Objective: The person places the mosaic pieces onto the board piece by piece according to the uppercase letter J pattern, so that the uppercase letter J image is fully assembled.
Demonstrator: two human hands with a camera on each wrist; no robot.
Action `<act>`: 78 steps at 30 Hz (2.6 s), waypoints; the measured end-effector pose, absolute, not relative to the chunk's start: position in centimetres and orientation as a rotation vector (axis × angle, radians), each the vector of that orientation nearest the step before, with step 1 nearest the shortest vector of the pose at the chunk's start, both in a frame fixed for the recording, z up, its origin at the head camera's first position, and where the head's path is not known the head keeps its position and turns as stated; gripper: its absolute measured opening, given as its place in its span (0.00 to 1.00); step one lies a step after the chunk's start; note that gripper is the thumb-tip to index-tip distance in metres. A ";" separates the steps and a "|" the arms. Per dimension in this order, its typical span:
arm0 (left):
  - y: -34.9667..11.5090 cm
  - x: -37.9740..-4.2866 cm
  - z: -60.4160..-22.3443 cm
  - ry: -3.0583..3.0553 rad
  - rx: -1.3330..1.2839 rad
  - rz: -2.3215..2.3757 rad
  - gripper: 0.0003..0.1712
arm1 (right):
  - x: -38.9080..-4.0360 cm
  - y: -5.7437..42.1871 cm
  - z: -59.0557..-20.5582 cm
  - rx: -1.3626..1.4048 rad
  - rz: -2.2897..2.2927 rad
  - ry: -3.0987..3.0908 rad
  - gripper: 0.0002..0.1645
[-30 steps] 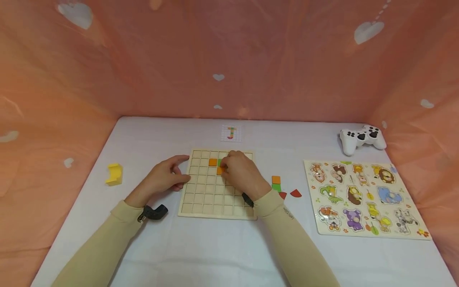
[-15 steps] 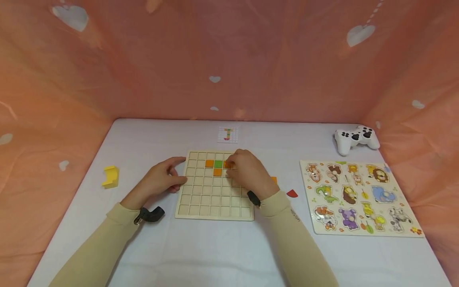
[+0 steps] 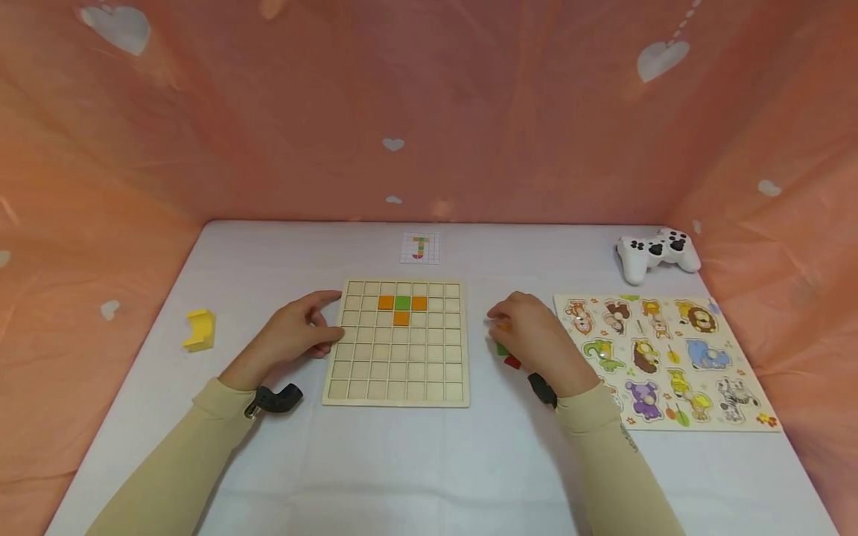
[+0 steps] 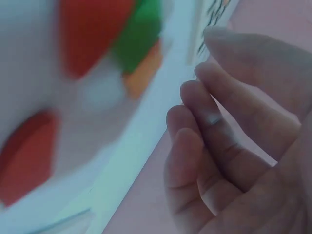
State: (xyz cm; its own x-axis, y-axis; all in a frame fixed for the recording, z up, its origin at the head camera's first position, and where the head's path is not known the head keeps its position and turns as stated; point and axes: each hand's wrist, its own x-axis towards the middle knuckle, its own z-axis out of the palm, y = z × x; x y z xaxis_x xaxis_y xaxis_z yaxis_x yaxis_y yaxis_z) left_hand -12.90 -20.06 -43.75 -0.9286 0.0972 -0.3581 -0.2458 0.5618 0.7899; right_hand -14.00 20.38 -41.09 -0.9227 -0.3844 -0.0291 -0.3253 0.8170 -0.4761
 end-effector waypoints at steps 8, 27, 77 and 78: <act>-20.0 -13.0 -43.7 2.428 -0.131 1.317 0.45 | -12.1 22.5 -41.4 -0.563 -0.666 2.909 0.09; -20.0 -13.1 -43.6 2.422 -0.123 1.327 0.45 | -12.0 22.8 -42.3 -0.608 -0.641 2.914 0.06; -19.9 -12.7 -43.4 2.440 -0.141 1.322 0.45 | -13.1 21.3 -42.1 -0.688 -0.598 2.916 0.10; -19.9 -12.7 -43.4 2.443 -0.141 1.319 0.45 | -13.1 21.1 -42.0 -0.703 -0.603 2.915 0.09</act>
State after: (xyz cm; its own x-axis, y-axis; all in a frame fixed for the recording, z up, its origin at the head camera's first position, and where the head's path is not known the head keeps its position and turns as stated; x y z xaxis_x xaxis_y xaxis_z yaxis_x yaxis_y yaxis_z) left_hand -12.74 -19.89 -43.41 -0.9303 0.0820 -0.3576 -0.2540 0.5592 0.7892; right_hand -13.12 21.08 -42.00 -0.8912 -0.4535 0.0119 -0.4210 0.8169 -0.3942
